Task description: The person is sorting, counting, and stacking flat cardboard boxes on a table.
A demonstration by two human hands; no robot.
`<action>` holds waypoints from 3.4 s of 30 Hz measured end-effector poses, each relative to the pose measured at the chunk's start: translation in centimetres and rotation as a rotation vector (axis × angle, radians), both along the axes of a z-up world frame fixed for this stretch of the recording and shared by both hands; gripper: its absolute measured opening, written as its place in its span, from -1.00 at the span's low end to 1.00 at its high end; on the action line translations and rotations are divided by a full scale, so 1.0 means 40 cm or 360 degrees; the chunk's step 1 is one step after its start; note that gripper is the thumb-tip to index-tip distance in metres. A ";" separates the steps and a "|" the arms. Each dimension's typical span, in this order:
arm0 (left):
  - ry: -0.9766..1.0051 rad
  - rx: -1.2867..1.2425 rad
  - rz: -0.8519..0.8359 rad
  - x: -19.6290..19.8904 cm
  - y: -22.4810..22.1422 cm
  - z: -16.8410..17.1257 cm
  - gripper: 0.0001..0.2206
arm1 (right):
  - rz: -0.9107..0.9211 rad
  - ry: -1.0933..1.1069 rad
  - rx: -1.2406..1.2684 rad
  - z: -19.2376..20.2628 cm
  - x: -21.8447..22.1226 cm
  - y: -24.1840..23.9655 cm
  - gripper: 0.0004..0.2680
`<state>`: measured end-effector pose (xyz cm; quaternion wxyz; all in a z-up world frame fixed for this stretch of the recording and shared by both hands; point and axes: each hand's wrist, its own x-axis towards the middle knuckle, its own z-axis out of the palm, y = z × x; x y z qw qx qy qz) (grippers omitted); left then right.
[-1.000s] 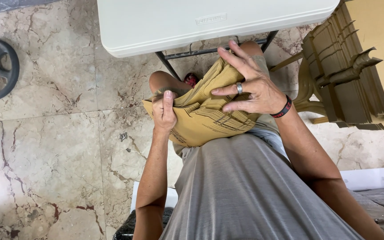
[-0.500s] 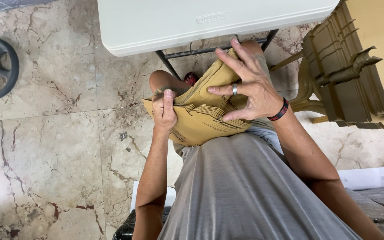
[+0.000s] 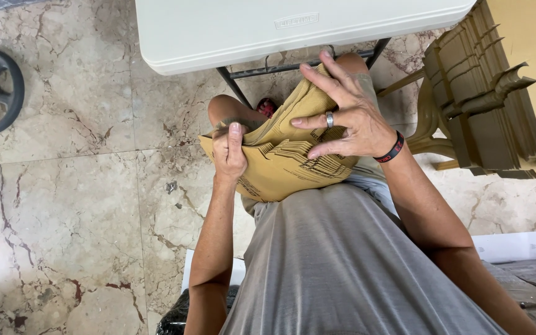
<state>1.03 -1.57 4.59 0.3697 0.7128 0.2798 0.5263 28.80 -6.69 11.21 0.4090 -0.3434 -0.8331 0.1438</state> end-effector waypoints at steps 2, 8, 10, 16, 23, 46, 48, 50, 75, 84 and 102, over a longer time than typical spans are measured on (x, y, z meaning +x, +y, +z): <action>-0.0022 -0.0009 -0.0006 0.001 0.002 -0.006 -0.50 | -0.0001 -0.0001 0.0004 0.001 0.002 0.000 -0.62; -0.0004 -0.0017 -0.0008 0.001 0.000 0.001 -0.49 | 0.0008 0.0012 0.0023 -0.003 0.002 0.001 -0.63; -0.0012 -0.0006 0.0000 -0.002 0.002 -0.011 -0.49 | 0.0006 0.0013 0.0036 -0.006 0.001 0.002 -0.64; 0.0010 -0.0001 0.0014 -0.001 0.000 0.001 -0.47 | -0.0004 0.0012 0.0044 0.000 0.001 -0.001 -0.65; 0.0146 -0.0011 0.0097 -0.027 0.002 -0.026 -0.51 | -0.0256 0.0067 0.0291 -0.034 -0.037 -0.003 -0.75; 0.0678 0.0376 0.0300 0.028 -0.002 -0.002 -0.42 | -0.2617 -0.0567 -0.2210 -0.025 1.036 -0.294 -0.27; 0.0735 0.0392 0.0370 0.025 0.002 -0.027 -0.46 | -0.2622 -0.0607 -0.2189 -0.048 1.056 -0.298 -0.34; 0.0751 0.0390 0.0379 0.030 -0.004 -0.009 -0.47 | -0.2658 -0.0557 -0.2179 -0.047 1.053 -0.298 -0.40; 0.1166 0.0025 -0.0168 -0.031 0.031 0.015 -0.28 | -0.2639 0.0572 -0.1434 0.259 0.840 -0.418 -0.77; 0.1382 -0.1095 -0.0301 0.067 0.070 0.231 -0.23 | -0.1380 0.1443 0.0878 0.185 0.487 -0.435 -0.76; 0.0808 -0.1822 -0.0451 0.025 0.102 0.361 -0.20 | -0.0669 0.1809 -0.2467 -0.148 -0.131 -0.172 -0.60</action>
